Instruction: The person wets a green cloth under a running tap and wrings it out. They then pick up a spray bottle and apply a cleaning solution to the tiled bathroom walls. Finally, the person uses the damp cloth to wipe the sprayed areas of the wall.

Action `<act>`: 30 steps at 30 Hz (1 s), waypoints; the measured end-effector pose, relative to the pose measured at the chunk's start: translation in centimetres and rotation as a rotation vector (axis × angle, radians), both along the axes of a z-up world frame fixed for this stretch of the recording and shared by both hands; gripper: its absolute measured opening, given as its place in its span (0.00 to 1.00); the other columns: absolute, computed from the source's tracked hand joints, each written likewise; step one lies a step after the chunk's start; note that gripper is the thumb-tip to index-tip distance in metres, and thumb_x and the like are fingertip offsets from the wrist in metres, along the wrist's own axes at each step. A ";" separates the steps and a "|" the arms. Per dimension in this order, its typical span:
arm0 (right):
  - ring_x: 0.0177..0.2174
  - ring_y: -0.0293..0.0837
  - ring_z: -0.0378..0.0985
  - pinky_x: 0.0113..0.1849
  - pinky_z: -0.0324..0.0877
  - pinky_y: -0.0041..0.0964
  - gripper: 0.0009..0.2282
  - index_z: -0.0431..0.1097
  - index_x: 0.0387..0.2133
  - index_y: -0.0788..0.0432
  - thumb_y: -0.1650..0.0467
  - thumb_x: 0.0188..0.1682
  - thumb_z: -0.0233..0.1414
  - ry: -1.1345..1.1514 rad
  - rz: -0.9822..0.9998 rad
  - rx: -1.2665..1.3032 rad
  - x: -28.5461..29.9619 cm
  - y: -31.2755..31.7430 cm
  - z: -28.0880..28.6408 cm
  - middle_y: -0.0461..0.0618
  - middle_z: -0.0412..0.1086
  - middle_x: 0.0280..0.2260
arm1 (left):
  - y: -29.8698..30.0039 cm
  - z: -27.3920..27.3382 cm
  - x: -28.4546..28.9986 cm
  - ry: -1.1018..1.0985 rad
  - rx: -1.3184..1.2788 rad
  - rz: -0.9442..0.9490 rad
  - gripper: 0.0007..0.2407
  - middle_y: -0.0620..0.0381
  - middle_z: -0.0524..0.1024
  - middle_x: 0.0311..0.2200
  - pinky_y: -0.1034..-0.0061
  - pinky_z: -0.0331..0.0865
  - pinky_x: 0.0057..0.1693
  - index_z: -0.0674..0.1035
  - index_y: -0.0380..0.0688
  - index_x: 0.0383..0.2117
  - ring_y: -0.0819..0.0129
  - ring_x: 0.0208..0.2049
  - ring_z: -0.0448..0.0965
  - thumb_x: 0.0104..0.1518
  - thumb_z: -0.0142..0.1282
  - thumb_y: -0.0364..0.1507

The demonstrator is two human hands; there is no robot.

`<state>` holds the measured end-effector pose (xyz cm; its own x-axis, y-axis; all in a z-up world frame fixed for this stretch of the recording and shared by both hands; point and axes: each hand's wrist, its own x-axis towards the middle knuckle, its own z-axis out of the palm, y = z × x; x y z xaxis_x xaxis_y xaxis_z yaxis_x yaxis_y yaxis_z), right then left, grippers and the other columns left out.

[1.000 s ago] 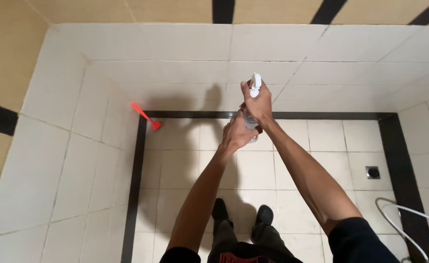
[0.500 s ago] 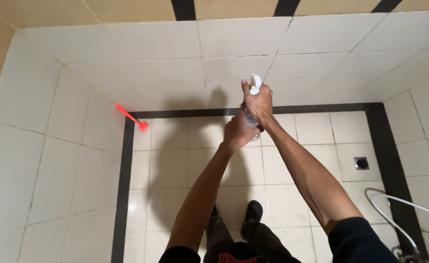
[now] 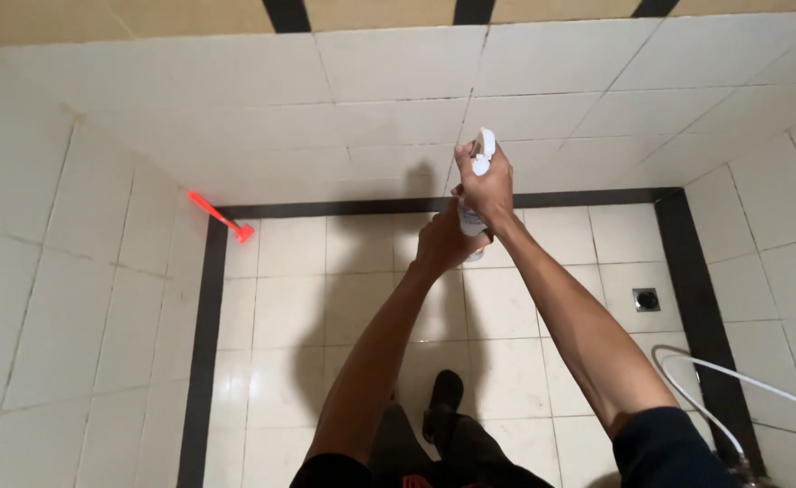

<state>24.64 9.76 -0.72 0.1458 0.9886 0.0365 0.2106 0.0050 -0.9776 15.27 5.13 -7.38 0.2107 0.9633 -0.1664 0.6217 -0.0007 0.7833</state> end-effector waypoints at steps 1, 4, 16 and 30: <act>0.16 0.41 0.77 0.17 0.68 0.37 0.15 0.66 0.37 0.63 0.62 0.53 0.55 0.004 -0.010 0.006 0.7 0.2 -0.7 0.49 0.69 0.22 | 0.3 -0.7 0.5 0.004 0.006 -0.010 0.43 0.45 0.83 0.44 0.60 0.77 0.50 0.58 0.39 0.66 0.51 0.45 0.84 0.43 0.66 0.45; 0.16 0.41 0.77 0.18 0.73 0.37 0.15 0.66 0.35 0.66 0.63 0.52 0.55 0.036 -0.074 0.097 2.9 -0.2 -1.9 0.48 0.71 0.22 | 0.2 -1.7 2.3 -0.030 0.162 -0.062 0.47 0.44 0.79 0.47 0.57 0.76 0.47 0.55 0.39 0.66 0.47 0.45 0.81 0.39 0.71 0.44; 0.15 0.43 0.77 0.18 0.69 0.40 0.17 0.67 0.23 0.68 0.65 0.53 0.56 0.005 -0.360 -0.101 7.5 -2.0 0.5 0.50 0.68 0.16 | 1.0 -1.5 6.6 -0.096 0.204 -0.320 0.44 0.41 0.82 0.41 0.60 0.79 0.45 0.60 0.32 0.64 0.49 0.39 0.85 0.40 0.71 0.41; 0.18 0.41 0.76 0.22 0.75 0.38 0.10 0.66 0.34 0.66 0.68 0.51 0.54 -0.023 -0.482 0.072 14.8 -4.5 2.1 0.50 0.70 0.22 | 0.4 3.5 12.7 -0.087 0.057 -0.473 0.42 0.41 0.78 0.51 0.57 0.69 0.60 0.61 0.39 0.64 0.46 0.54 0.77 0.41 0.68 0.43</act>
